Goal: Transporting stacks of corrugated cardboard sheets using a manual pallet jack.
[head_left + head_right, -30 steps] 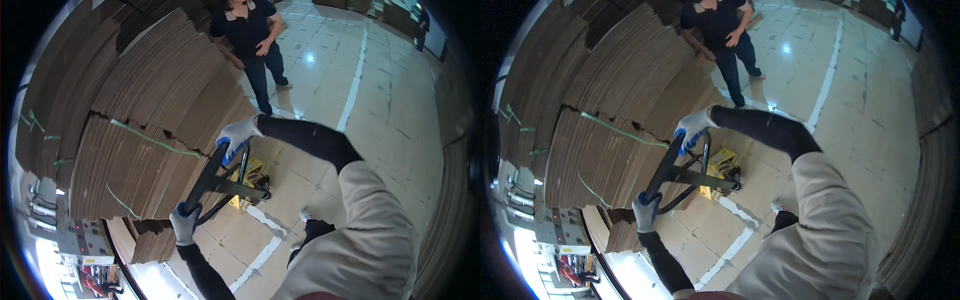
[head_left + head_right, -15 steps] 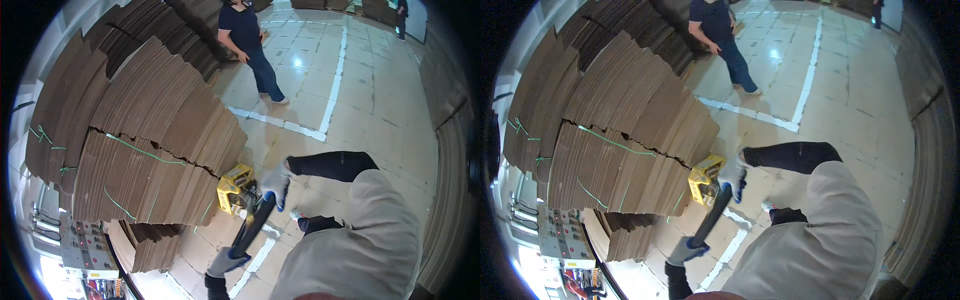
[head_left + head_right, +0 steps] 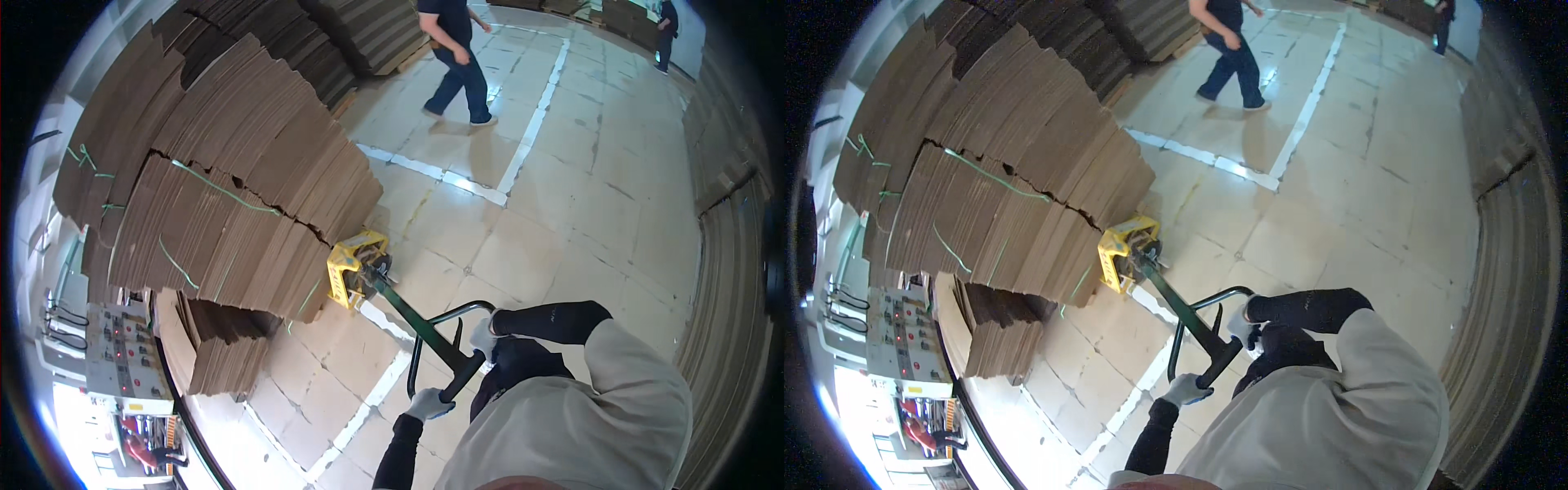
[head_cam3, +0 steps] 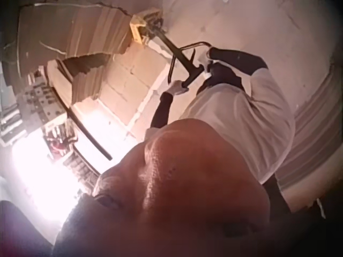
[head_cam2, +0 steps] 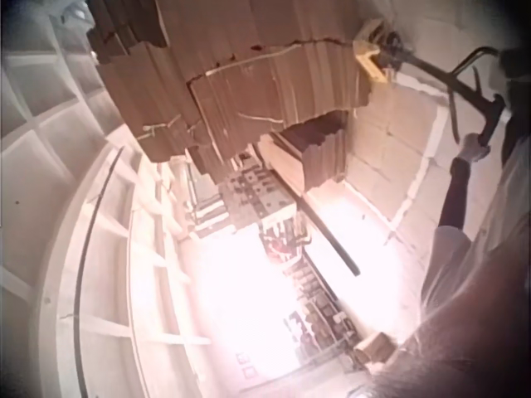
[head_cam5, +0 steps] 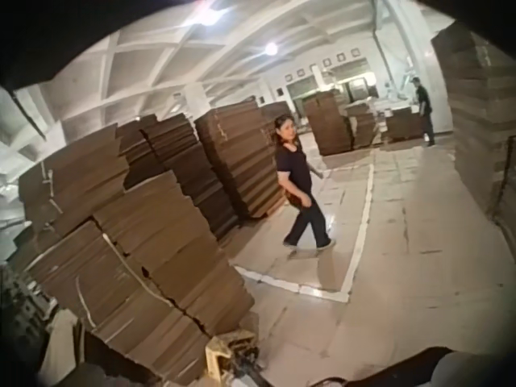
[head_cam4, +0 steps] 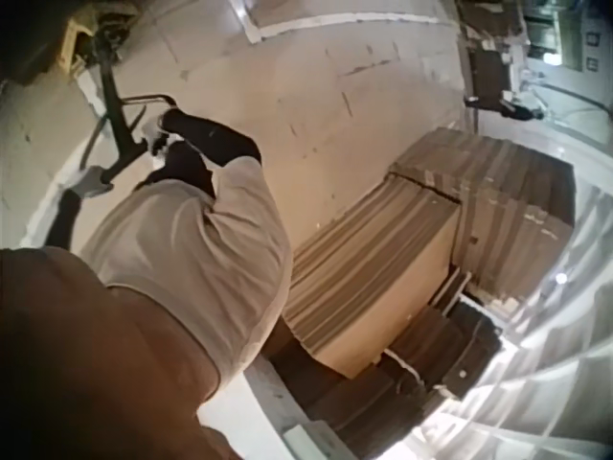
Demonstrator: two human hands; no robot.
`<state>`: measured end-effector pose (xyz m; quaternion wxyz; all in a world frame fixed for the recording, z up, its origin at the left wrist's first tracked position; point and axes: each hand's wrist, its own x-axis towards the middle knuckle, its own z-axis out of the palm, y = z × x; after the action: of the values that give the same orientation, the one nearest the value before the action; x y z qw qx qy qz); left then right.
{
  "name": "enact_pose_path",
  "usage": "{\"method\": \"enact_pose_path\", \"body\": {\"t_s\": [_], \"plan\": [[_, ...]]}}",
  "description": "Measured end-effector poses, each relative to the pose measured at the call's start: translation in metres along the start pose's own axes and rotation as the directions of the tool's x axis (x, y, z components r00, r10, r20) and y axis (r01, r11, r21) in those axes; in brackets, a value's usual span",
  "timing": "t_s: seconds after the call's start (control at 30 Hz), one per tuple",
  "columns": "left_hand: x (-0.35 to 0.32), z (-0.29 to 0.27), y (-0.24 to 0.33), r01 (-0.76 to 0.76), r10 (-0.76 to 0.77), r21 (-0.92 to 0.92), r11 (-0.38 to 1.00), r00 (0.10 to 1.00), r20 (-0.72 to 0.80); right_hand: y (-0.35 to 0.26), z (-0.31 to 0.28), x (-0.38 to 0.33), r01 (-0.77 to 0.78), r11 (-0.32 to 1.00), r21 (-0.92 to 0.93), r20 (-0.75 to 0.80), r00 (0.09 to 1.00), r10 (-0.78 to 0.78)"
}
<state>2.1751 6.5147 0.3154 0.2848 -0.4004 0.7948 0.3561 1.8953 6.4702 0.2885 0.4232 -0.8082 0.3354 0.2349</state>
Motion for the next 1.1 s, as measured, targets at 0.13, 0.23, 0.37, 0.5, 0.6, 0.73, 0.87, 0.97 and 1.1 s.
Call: {"method": "enact_pose_path", "body": {"t_s": [0.13,0.23,0.37,0.5,0.6,0.73,0.87,0.97,1.1], "plan": [[0.001,0.029,0.006,0.049,-0.048,0.011,0.999,0.996,-0.076,-0.020,0.009,-0.028,-0.037,0.999,0.020,-0.059,0.998,0.038],[-0.006,0.016,0.022,0.099,-0.099,0.014,0.995,0.995,-0.035,-0.013,0.016,-0.030,-0.024,1.000,-0.012,-0.133,0.991,0.022],[-0.019,0.021,0.033,0.094,-0.097,-0.023,0.995,0.986,-0.136,-0.018,0.031,-0.050,0.009,0.975,-0.221,-0.486,0.866,-0.118],[-0.022,0.026,0.036,0.048,-0.084,-0.154,0.987,0.967,-0.239,-0.029,0.027,-0.081,0.061,0.993,-0.106,-0.581,0.806,-0.112],[-0.040,0.009,0.045,0.032,-0.071,-0.134,0.990,0.953,-0.296,-0.036,0.014,-0.083,0.039,0.993,-0.112,-0.538,0.838,-0.093],[-0.059,0.004,0.055,0.037,-0.087,-0.177,0.983,0.956,-0.281,-0.042,0.013,-0.083,0.012,0.989,-0.147,-0.499,0.863,-0.084],[-0.050,0.001,0.052,0.038,-0.061,-0.093,0.995,0.964,-0.258,-0.036,0.011,-0.082,0.026,0.990,-0.139,-0.508,0.857,-0.093],[-0.045,0.009,0.048,0.046,-0.088,-0.143,0.989,0.948,-0.307,-0.027,0.013,-0.074,0.062,0.990,-0.123,-0.537,0.835,-0.119],[-0.038,0.023,0.043,0.039,-0.082,-0.127,0.991,0.934,-0.349,-0.033,0.019,-0.076,0.004,0.991,-0.136,-0.516,0.853,-0.074]]}}
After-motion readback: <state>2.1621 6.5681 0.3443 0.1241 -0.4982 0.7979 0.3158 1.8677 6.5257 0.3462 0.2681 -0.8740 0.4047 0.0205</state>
